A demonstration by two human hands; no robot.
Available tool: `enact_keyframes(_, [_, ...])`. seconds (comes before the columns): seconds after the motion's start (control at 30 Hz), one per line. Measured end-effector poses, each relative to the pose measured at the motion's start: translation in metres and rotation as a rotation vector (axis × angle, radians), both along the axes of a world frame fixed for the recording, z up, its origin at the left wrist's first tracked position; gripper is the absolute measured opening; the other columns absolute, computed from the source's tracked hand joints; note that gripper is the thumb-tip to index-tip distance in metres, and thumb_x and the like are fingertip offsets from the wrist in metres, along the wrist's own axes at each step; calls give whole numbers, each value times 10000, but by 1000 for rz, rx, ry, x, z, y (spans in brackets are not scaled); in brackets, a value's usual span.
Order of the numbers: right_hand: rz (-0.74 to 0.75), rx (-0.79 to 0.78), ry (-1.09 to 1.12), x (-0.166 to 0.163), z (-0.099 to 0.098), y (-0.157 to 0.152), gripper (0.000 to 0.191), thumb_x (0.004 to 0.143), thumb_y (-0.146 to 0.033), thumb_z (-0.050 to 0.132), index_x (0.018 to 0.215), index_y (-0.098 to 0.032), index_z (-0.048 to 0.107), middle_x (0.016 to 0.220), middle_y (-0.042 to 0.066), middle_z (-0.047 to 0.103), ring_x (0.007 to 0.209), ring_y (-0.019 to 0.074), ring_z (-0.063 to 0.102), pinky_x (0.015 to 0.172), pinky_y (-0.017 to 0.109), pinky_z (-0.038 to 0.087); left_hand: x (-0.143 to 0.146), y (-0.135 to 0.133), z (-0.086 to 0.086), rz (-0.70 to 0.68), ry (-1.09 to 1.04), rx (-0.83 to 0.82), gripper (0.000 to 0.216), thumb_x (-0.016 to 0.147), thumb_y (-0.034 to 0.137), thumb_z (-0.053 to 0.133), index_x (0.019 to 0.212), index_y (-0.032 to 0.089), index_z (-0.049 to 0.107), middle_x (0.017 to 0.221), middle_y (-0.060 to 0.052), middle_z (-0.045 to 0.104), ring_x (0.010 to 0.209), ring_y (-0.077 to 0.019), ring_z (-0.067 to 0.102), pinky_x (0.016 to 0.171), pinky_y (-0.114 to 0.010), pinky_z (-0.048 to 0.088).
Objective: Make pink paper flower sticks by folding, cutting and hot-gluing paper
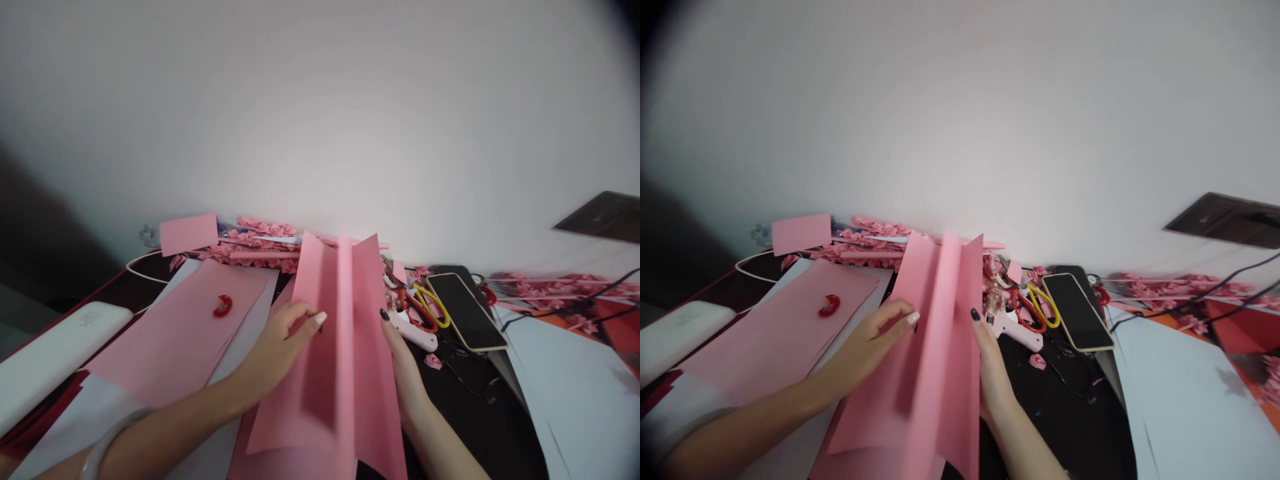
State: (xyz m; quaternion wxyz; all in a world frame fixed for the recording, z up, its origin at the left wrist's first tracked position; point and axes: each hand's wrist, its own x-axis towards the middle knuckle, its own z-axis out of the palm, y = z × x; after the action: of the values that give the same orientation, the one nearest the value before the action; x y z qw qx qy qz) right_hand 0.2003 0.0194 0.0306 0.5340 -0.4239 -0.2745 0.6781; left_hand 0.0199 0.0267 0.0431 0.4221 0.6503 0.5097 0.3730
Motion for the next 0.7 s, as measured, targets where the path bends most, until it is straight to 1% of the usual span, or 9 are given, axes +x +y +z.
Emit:
enact_keyframes(0.07, [-15, 58, -56, -7, 4, -4, 382, 781, -430, 624, 1105, -228, 647, 1051, 71, 702, 1030, 313, 616, 863, 445, 484, 3, 0, -1, -15, 23, 4, 261, 894, 427, 447, 760, 216, 520, 799, 22, 552, 815, -168, 497, 759, -284, 377])
enact_keyframes(0.13, [-30, 106, -98, -11, 8, -6, 425, 767, -401, 652, 1166, -262, 610, 1121, 50, 676, 1086, 303, 585, 902, 439, 463, 5, 0, -1, -26, 38, 9, 243, 882, 428, 473, 777, 222, 550, 842, 13, 591, 855, -182, 512, 784, -301, 384])
enact_keyframes(0.27, [-4, 131, -134, -13, 9, -8, 493, 761, -404, 664, 1229, -285, 562, 1217, 40, 625, 1174, 298, 519, 964, 457, 416, 8, -2, 1, -42, 35, 1, 225, 885, 432, 475, 844, 242, 588, 913, 7, 626, 912, -196, 534, 831, -331, 390])
enact_keyframes(0.4, [-33, 182, -213, -14, 6, -9, 489, 764, -395, 665, 1227, -268, 567, 1200, 36, 634, 1283, 262, 404, 1066, 448, 299, 13, -3, 5, -52, 46, 13, 224, 872, 445, 499, 859, 248, 603, 922, 7, 634, 922, -200, 545, 849, -341, 395])
enact_keyframes(0.47, [-41, 210, -248, -15, 5, -10, 498, 763, -390, 667, 1232, -260, 564, 1169, 40, 652, 1306, 255, 372, 1081, 459, 269, 14, -3, 6, -52, 57, 19, 216, 855, 447, 526, 867, 251, 617, 927, 4, 640, 927, -205, 547, 848, -341, 402])
enact_keyframes(0.6, [-31, 196, -250, -15, 3, -10, 493, 757, -405, 668, 1221, -271, 570, 1171, 34, 650, 1294, 260, 389, 1056, 460, 311, 15, -3, 8, -67, 63, 8, 195, 845, 428, 541, 873, 262, 638, 916, 4, 654, 955, -218, 545, 849, -346, 409])
enact_keyframes(0.7, [-29, 138, -187, -14, 4, -10, 449, 760, -396, 670, 1188, -285, 592, 1191, 22, 640, 1236, 264, 460, 1014, 428, 368, 14, -2, 9, -80, 50, 2, 174, 854, 389, 525, 868, 256, 636, 918, 7, 662, 973, -219, 547, 867, -355, 406])
